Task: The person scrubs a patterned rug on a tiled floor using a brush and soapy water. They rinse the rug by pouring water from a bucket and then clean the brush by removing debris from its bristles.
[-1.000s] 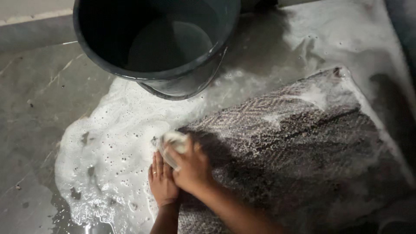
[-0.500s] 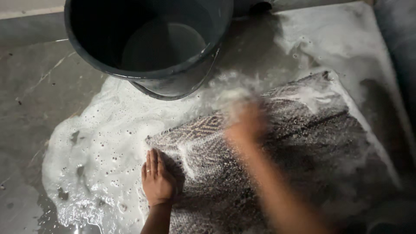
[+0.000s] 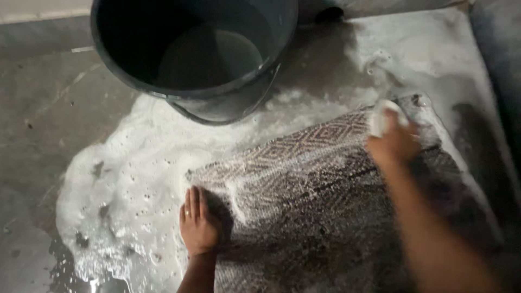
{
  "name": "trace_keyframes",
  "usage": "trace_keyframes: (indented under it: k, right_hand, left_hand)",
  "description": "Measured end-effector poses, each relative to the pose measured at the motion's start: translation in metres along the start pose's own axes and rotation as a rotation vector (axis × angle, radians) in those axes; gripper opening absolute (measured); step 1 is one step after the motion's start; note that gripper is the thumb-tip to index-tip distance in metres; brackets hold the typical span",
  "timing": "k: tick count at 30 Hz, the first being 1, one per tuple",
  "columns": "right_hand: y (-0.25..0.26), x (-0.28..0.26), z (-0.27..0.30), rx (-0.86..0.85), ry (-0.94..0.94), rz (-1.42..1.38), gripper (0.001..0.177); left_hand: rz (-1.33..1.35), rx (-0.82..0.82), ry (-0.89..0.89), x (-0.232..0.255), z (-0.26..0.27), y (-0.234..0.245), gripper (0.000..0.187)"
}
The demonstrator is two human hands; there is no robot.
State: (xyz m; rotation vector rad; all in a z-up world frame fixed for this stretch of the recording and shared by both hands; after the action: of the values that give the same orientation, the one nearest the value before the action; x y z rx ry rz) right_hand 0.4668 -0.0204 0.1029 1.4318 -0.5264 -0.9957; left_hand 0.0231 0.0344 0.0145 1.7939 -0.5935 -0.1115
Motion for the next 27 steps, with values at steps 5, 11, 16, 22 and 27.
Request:
trace_keyframes:
  k: [5, 11, 16, 22, 27]
  right_hand:
    - [-0.056, -0.172, 0.143, -0.209, 0.263, -0.249, 0.078]
    - [-0.072, -0.212, 0.194, -0.360, 0.708, -0.365, 0.070]
    - [-0.013, -0.008, 0.046, -0.252, 0.250, -0.008, 0.058]
    - [-0.005, -0.008, 0.064, 0.039, 0.144, 0.043, 0.071]
    - [-0.065, -0.158, 0.237, -0.169, 0.609, -0.277, 0.059]
  left_hand:
    - [0.078, -0.005, 0.019, -0.002, 0.003, -0.003, 0.050]
    - [0.111, 0.030, 0.058, 0.003, 0.005, 0.009, 0.054]
    - [0.075, 0.032, 0.079, 0.001, 0.002, 0.006, 0.027]
    - [0.178, 0.063, -0.004, 0.004, -0.001, 0.010, 0.039]
    - [0.138, -0.025, 0.035, 0.010, -0.007, 0.019, 0.050]
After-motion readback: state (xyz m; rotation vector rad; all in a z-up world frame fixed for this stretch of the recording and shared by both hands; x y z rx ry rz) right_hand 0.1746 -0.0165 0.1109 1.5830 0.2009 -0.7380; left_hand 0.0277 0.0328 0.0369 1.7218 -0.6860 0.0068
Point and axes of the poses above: each hand's wrist, its own z-axis away from the middle knuckle, its own y-axis out of the back of the hand, x = y × z, the point moved 4 cm from there along -z, towards the middle knuckle, and after that the axes turned 1 degree about y, right-handed, at the moved point
